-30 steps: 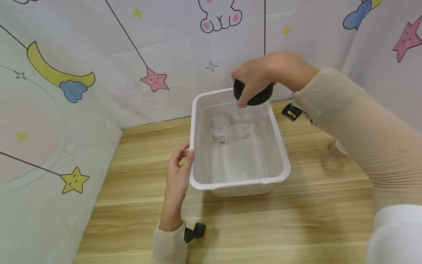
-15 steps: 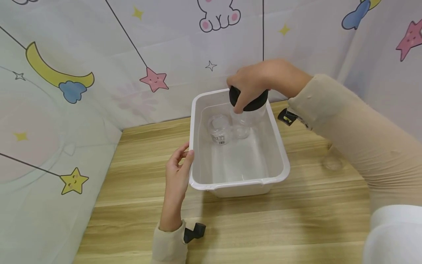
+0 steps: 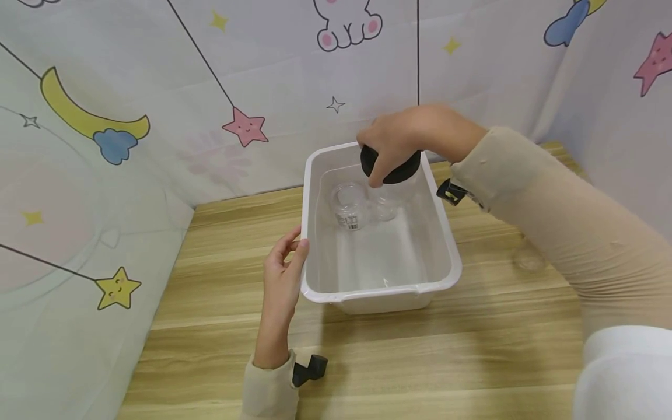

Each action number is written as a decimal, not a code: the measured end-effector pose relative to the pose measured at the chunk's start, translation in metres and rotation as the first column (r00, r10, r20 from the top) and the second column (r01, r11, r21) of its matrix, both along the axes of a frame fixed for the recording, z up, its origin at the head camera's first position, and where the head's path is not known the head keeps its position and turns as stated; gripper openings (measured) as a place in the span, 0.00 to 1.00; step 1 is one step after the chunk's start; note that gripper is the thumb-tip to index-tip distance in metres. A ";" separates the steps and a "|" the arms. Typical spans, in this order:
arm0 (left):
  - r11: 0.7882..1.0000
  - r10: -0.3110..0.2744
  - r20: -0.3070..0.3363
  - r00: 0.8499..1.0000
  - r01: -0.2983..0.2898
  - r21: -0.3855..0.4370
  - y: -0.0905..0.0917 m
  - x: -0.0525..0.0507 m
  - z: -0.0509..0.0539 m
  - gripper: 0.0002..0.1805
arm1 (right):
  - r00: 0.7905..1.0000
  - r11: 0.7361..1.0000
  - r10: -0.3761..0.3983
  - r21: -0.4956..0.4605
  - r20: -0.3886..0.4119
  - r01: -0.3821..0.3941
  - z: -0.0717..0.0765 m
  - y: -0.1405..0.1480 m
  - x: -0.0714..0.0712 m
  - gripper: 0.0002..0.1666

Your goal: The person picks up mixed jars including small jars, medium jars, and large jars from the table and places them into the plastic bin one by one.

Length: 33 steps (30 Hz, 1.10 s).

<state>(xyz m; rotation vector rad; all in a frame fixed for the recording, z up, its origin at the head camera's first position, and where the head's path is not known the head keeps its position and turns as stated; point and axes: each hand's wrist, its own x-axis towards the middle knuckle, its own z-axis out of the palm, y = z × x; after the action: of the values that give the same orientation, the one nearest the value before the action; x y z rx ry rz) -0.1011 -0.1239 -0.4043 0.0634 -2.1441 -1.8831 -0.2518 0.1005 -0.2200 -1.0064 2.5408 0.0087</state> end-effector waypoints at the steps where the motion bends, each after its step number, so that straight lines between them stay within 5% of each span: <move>1: 1.000 0.000 0.001 1.000 0.000 0.002 0.000 0.000 0.000 0.21 | 1.000 1.000 0.003 0.002 -0.002 -0.003 -0.001 0.000 0.000 0.38; 33: 1.000 0.005 -0.007 1.000 -0.005 0.003 0.004 -0.004 0.001 0.21 | 1.000 1.000 0.028 -0.004 0.000 -0.028 -0.017 -0.010 -0.004 0.36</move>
<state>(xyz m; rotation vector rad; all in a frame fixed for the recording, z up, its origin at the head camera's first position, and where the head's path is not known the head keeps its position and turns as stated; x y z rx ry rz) -0.1047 -0.1204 -0.4038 0.0631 -2.1344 -1.8816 -0.2563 0.0901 -0.2375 -1.0430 2.5274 0.0120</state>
